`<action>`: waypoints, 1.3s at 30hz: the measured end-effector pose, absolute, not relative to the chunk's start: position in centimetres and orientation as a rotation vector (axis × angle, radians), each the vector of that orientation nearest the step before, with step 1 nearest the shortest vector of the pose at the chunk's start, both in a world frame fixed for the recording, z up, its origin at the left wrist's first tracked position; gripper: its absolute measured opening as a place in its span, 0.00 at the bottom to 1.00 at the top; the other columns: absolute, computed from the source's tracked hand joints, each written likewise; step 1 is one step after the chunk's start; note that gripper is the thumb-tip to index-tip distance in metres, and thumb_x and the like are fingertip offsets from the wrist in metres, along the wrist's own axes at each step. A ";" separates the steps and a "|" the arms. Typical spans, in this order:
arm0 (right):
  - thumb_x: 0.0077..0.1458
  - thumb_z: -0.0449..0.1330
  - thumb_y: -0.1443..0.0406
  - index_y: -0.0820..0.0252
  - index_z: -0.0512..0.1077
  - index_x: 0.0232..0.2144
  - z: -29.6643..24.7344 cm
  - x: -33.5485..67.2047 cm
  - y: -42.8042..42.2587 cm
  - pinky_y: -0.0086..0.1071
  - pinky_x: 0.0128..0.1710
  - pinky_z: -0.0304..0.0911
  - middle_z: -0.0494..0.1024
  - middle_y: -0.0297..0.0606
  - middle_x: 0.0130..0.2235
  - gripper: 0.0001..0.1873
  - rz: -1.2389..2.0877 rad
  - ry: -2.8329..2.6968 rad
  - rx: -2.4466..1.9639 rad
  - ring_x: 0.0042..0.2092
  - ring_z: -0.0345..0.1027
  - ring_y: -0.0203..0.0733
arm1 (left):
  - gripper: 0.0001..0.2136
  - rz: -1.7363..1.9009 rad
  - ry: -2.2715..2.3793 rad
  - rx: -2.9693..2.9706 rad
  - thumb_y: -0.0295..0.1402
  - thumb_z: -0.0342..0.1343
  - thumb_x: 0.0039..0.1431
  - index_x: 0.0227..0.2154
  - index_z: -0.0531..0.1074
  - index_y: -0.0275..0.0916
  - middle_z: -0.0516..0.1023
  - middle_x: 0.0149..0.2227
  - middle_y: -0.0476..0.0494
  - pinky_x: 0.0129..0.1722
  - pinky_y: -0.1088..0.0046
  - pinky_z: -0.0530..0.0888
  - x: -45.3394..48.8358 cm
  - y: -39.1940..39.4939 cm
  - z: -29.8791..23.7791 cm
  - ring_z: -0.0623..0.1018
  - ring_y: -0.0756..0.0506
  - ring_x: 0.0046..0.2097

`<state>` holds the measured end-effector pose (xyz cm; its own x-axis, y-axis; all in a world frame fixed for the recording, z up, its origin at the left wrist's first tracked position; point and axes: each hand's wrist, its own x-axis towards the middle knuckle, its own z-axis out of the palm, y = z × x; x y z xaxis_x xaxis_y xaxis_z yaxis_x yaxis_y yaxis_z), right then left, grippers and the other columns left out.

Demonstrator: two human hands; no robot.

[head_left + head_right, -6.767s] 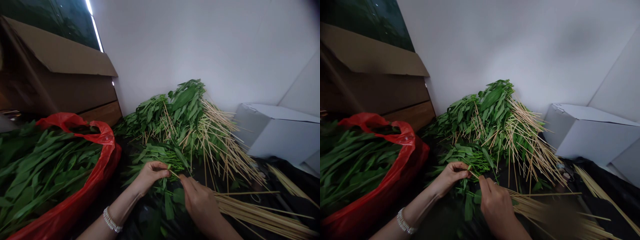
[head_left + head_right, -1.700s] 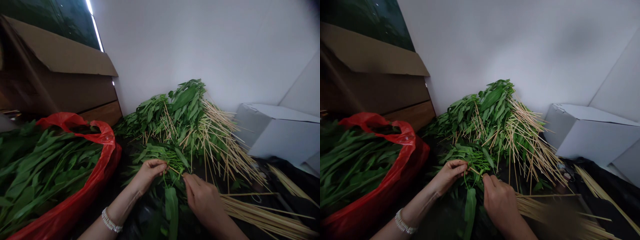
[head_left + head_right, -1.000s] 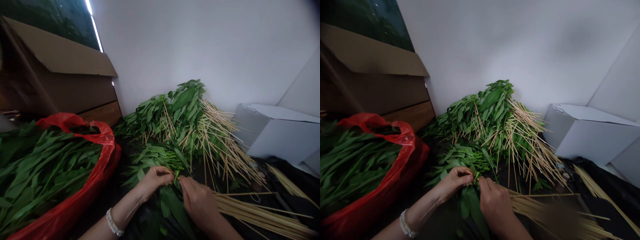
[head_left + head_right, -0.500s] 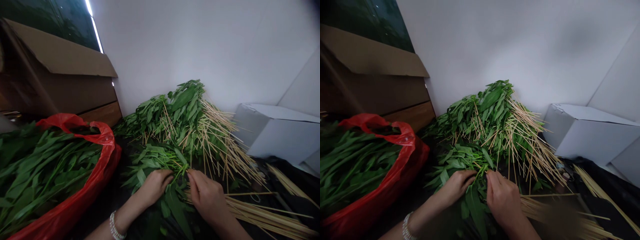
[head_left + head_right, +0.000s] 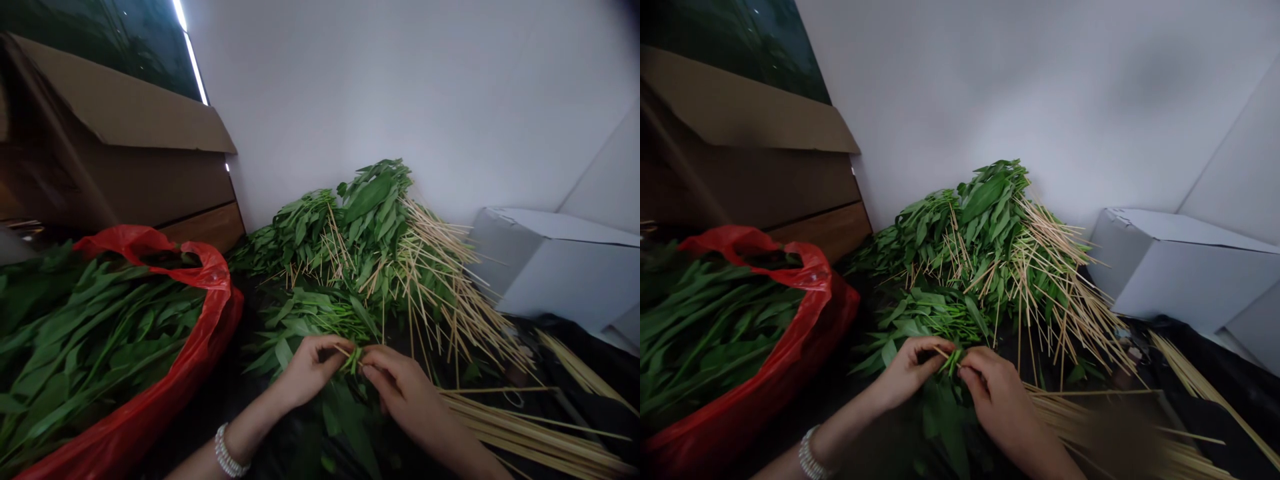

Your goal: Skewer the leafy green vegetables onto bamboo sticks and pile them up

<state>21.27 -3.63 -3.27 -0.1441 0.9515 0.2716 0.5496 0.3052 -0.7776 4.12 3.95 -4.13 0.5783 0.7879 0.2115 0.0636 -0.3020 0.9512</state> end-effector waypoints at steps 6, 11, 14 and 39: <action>0.61 0.50 0.68 0.57 0.70 0.31 -3.8 21.1 -3.6 0.28 0.37 0.58 0.72 0.33 0.33 0.10 0.548 -1.862 -1.393 0.35 0.67 0.35 | 0.05 0.874 0.677 1.365 0.29 0.58 0.53 0.33 0.75 0.36 0.80 0.33 0.45 0.28 0.79 0.68 4.1 4.9 -4.6 0.75 0.51 0.28; 0.63 0.45 0.68 0.57 0.69 0.33 -3.8 20.6 -4.3 0.29 0.38 0.57 0.70 0.34 0.35 0.12 0.405 -2.006 -1.403 0.37 0.65 0.36 | 0.05 0.898 0.815 1.078 0.29 0.59 0.52 0.32 0.71 0.35 0.78 0.29 0.46 0.16 0.84 0.60 3.9 6.0 -4.9 0.68 0.56 0.18; 0.62 0.46 0.69 0.57 0.67 0.31 -3.8 20.1 -4.7 0.28 0.34 0.55 0.69 0.33 0.34 0.12 0.385 -2.149 -1.399 0.34 0.64 0.34 | 0.10 0.790 0.803 0.949 0.33 0.57 0.57 0.38 0.73 0.32 0.79 0.32 0.40 0.14 0.85 0.60 3.5 6.2 -4.5 0.69 0.57 0.18; 0.61 0.48 0.67 0.55 0.70 0.33 -3.1 20.5 -5.0 0.30 0.42 0.62 0.67 0.36 0.53 0.11 0.399 -2.126 -1.313 0.40 0.69 0.34 | 0.14 0.978 0.776 1.076 0.38 0.65 0.50 0.34 0.78 0.32 0.73 0.26 0.48 0.18 0.84 0.56 2.8 6.8 -4.1 0.62 0.58 0.20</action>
<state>20.54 -5.01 -3.10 -0.3293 0.8835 0.3331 0.7027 0.4649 -0.5385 2.76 6.82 -4.08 0.3821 0.9226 -0.0520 -0.2602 0.1614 0.9520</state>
